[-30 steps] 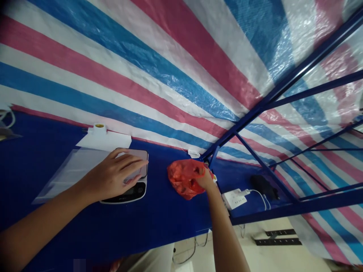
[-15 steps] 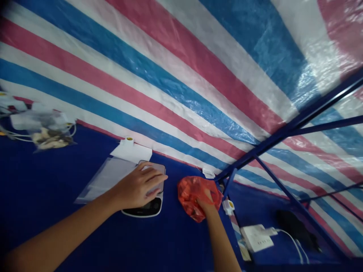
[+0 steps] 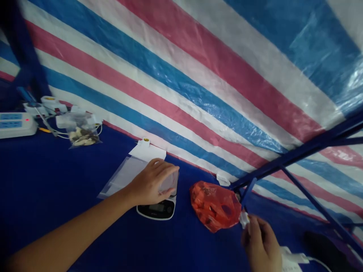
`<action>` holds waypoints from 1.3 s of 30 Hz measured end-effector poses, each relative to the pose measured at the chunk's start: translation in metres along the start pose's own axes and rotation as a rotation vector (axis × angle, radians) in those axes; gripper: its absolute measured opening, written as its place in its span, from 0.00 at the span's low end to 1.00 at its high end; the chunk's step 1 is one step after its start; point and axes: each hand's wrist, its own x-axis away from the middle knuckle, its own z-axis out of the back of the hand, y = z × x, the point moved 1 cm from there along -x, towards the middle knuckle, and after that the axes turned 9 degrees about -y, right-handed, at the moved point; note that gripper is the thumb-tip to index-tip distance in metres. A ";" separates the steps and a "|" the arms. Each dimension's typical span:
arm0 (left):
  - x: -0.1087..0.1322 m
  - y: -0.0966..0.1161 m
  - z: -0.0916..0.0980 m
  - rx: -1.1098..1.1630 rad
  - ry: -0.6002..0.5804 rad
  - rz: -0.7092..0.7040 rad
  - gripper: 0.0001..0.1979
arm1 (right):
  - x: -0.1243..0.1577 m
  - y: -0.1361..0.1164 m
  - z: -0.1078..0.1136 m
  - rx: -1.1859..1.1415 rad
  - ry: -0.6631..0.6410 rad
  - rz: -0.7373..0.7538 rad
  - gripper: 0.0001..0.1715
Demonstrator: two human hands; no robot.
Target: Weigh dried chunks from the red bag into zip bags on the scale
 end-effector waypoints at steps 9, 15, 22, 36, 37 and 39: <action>0.001 0.001 0.005 0.291 0.151 0.202 0.38 | -0.016 -0.205 -0.091 0.107 -0.774 0.712 0.08; 0.001 -0.004 0.008 0.349 0.219 0.277 0.41 | -0.028 -0.218 -0.134 0.091 -0.903 0.768 0.09; 0.002 -0.009 0.006 0.306 0.189 0.366 0.46 | -0.037 -0.212 -0.141 -0.021 -0.880 0.744 0.11; -0.008 0.001 0.009 0.424 0.154 0.236 0.42 | -0.031 -0.212 -0.136 0.009 -0.827 0.792 0.05; -0.007 0.000 0.009 0.423 0.146 0.242 0.43 | -0.031 -0.212 -0.137 0.019 -0.820 0.799 0.06; -0.006 0.000 0.008 0.434 0.124 0.253 0.43 | -0.030 -0.214 -0.138 0.034 -0.803 0.811 0.07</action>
